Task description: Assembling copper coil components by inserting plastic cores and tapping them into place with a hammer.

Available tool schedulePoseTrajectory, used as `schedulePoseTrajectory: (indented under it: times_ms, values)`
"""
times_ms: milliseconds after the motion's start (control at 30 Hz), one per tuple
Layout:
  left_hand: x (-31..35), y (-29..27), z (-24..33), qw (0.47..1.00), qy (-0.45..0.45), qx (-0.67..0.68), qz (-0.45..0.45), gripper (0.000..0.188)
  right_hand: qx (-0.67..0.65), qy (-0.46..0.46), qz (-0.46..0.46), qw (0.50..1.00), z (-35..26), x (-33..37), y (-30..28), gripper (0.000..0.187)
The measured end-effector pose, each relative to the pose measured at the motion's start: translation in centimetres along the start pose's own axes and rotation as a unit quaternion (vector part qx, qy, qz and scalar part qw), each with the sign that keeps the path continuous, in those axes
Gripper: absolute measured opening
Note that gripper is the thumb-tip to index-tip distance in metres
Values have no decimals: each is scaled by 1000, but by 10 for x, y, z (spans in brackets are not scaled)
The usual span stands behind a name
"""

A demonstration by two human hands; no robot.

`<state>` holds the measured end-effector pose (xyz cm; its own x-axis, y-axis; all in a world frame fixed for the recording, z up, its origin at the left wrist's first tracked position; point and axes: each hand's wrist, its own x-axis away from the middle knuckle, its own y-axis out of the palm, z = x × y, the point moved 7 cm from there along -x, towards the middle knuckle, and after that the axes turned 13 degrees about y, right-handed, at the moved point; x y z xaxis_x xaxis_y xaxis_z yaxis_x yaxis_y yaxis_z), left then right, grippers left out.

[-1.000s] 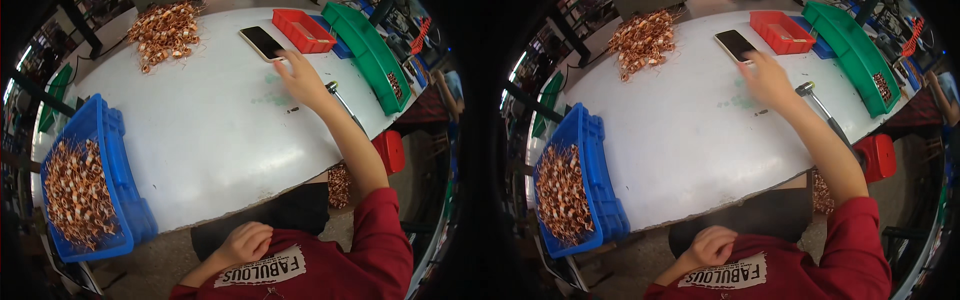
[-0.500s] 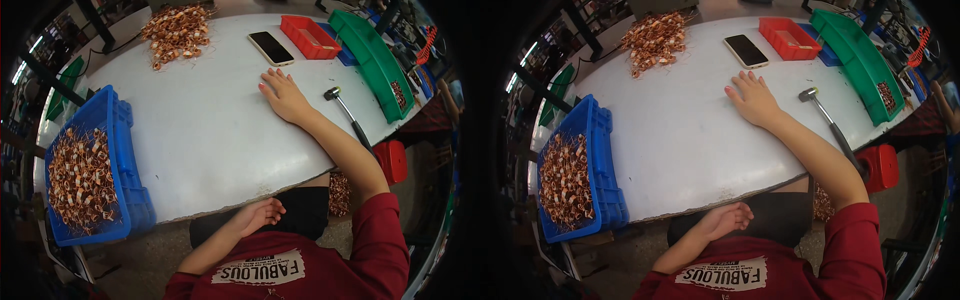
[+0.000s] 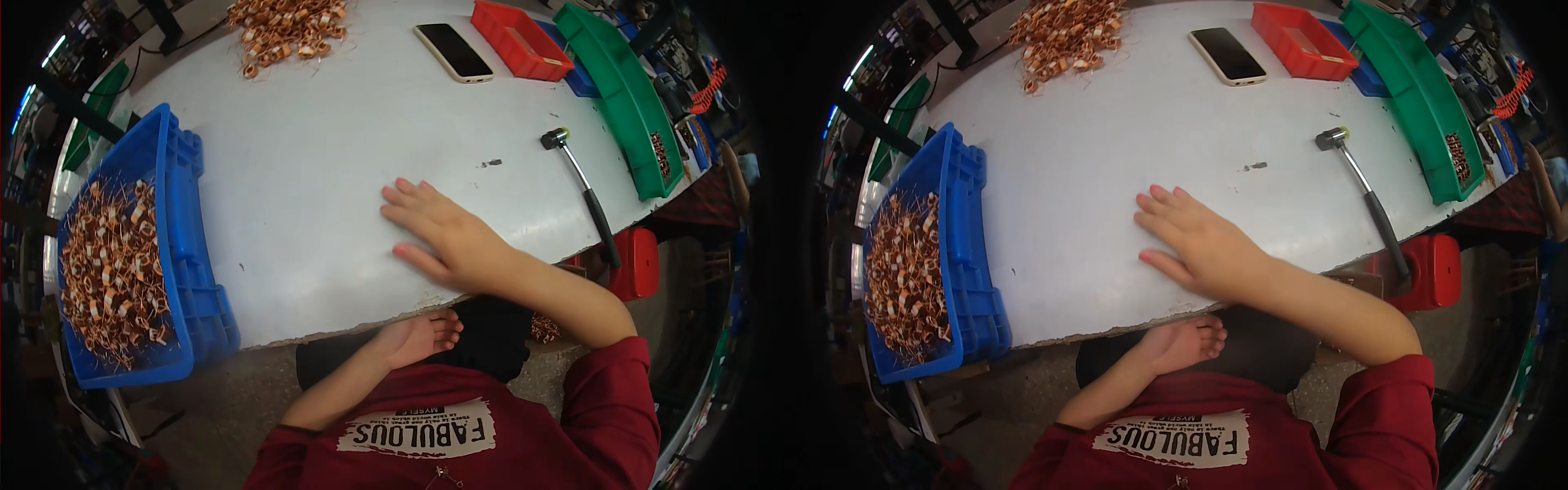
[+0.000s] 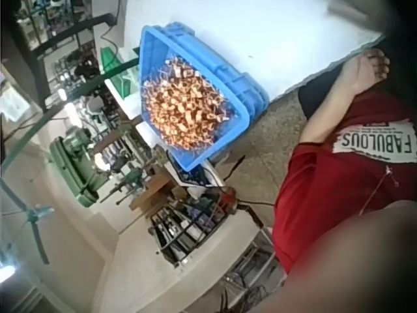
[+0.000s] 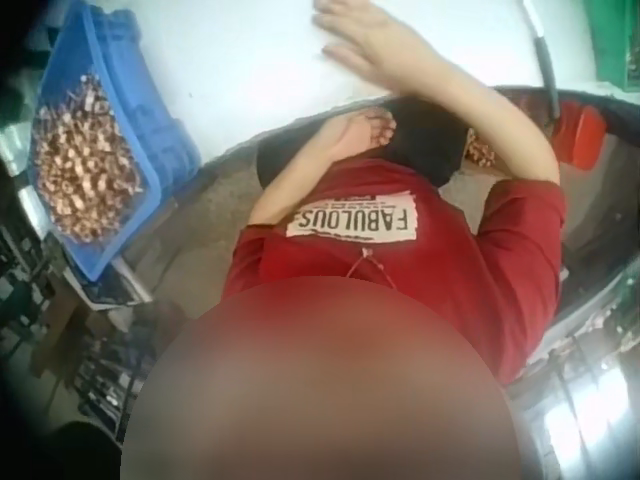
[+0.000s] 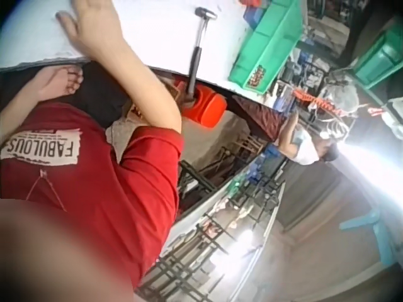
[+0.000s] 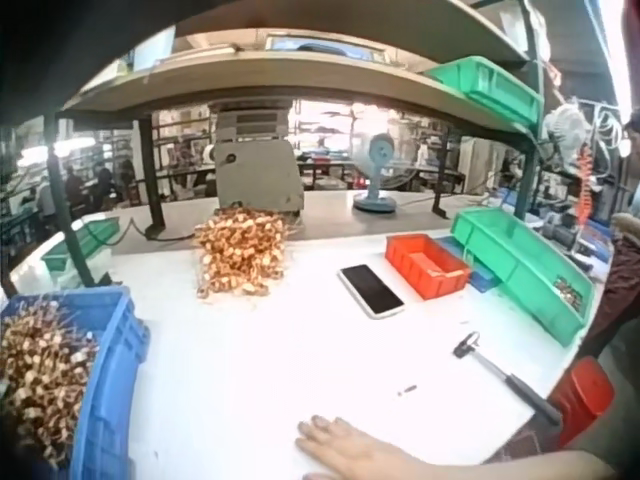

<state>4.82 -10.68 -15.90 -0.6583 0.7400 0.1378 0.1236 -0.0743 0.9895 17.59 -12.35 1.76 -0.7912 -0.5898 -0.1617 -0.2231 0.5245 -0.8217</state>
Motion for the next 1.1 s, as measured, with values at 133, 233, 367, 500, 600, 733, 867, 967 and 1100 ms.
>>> schedulePoseTrajectory:
  times_ms: [133,233,367,500,600,733,867,967,1100]
  values:
    - [2,27,5,998,6,-54,-43,42,-11,-18,-33,999,-21,31,5,41]
    - [3,42,15,975,44,218,-24,45,-12,-11,-55,998,-35,49,7,44]
    - [5,23,13,923,35,382,0,44,-11,-13,-63,998,-44,63,13,44]
    - [1,16,10,902,9,430,21,41,3,-21,-57,998,-52,76,16,41]
    - [3,20,10,933,5,358,28,39,34,-42,-48,997,-59,84,18,37]
    - [0,26,14,962,6,269,41,38,87,-71,-26,993,-66,89,18,30]
    - [-5,33,20,980,-4,188,64,38,136,-89,-14,987,-74,95,25,25]
    - [1,36,19,989,-15,120,82,38,167,-103,-2,981,-77,101,31,22]
    - [-2,42,13,994,-39,23,98,39,122,-104,34,987,-81,123,33,20]
